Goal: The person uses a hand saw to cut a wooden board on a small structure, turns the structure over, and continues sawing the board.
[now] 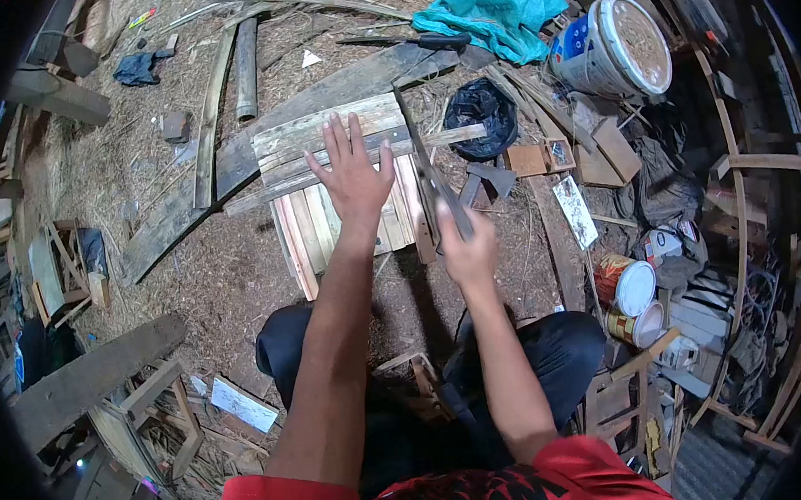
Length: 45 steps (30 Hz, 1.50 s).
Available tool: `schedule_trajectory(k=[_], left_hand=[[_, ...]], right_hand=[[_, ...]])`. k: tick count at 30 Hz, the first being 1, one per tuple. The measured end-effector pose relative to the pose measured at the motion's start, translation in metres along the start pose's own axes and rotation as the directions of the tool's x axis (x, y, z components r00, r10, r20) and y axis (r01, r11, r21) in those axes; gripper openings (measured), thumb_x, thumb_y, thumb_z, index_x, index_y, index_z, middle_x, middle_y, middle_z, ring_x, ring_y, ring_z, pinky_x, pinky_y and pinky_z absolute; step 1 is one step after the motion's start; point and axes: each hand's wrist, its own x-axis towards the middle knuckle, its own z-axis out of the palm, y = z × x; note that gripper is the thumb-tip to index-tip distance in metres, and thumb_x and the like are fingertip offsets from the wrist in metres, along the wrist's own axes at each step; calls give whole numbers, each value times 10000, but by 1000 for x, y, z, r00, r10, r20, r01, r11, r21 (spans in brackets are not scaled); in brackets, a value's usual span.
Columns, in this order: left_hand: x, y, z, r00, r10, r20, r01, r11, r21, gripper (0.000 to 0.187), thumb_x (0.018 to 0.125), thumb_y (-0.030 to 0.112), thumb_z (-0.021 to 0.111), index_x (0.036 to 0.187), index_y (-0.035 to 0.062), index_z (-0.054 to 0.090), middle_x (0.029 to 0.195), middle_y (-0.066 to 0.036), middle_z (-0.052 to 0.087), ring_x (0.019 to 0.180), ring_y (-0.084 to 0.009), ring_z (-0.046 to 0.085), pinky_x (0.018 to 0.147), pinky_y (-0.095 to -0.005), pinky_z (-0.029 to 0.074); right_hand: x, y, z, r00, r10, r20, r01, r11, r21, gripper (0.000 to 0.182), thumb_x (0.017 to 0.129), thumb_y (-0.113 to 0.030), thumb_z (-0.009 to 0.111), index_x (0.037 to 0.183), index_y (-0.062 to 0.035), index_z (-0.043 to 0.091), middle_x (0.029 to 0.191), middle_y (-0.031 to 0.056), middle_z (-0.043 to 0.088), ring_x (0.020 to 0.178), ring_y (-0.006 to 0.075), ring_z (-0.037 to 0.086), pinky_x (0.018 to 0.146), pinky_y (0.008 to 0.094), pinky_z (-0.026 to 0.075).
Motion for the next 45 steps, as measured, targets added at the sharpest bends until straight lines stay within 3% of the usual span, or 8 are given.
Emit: schedule_trajectory(k=[6,15,19,29,32,35,44,45], left_hand=[[-6,-2,-4,1000,15,-7,-15,999,-51,706,932,469,531,1518,107,376,1602,-150,300,1506,-294,225,1176,-637,36],[-1,-3,-2,1000,-11,18,11,1000,-8,697,946,489,482,1529,130,356,1621,-107,273,1507,-259,226,1182,-630,39],[-6,-2,-2,999,-20,31,20,1000,-1,695,945,483,485,1528,125,357,1619,-112,276,1508,-258,224,1181,-631,44],[-2,-3,-3,1000,10,-9,-10,999,-34,697,935,460,527,1515,104,376,1600,-147,304,1501,-289,240,1173,-639,56],[-2,-3,-3,1000,10,-8,-10,999,-39,689,937,461,519,1511,105,381,1603,-145,298,1501,-281,240,1173,-639,65],[-3,-3,0,1000,5,-11,-5,1000,-21,687,938,462,518,1510,108,382,1607,-142,290,1503,-280,236,1172,-641,69],[-2,-4,1,1000,14,-9,-14,1000,-16,690,935,473,506,1508,108,390,1606,-136,294,1498,-271,250,1172,-646,67],[2,-3,3,1000,16,-23,-16,1000,-11,688,934,479,497,1504,107,398,1607,-135,295,1496,-265,255,1172,-648,63]], right_hand=[[-56,0,-26,1000,23,8,-24,998,58,305,969,-255,644,804,-1,673,584,-55,461,573,47,416,512,269,325],[-2,-8,-14,997,44,63,-38,994,-98,300,952,-294,653,907,-4,713,671,121,658,643,161,645,603,352,485],[-73,-8,-48,980,190,51,-192,981,35,304,951,-281,655,879,11,695,680,120,646,609,146,590,586,338,464],[-56,-14,-39,995,80,62,-82,996,28,353,954,-300,644,833,31,661,608,111,595,561,134,543,550,343,441],[-59,-10,-41,987,154,45,-157,983,90,382,973,-306,651,735,-9,620,594,-43,488,567,59,405,501,290,333],[2,2,-2,998,-67,-3,67,997,30,368,970,-265,659,698,-27,594,598,-49,486,569,47,417,508,275,335],[-55,-11,-44,980,197,41,-200,974,106,440,982,-354,630,697,-20,596,583,-36,503,544,74,436,506,298,342],[-40,-13,-31,998,48,-26,-47,997,57,441,976,-357,637,692,-23,596,572,-35,499,533,75,432,503,297,342]])
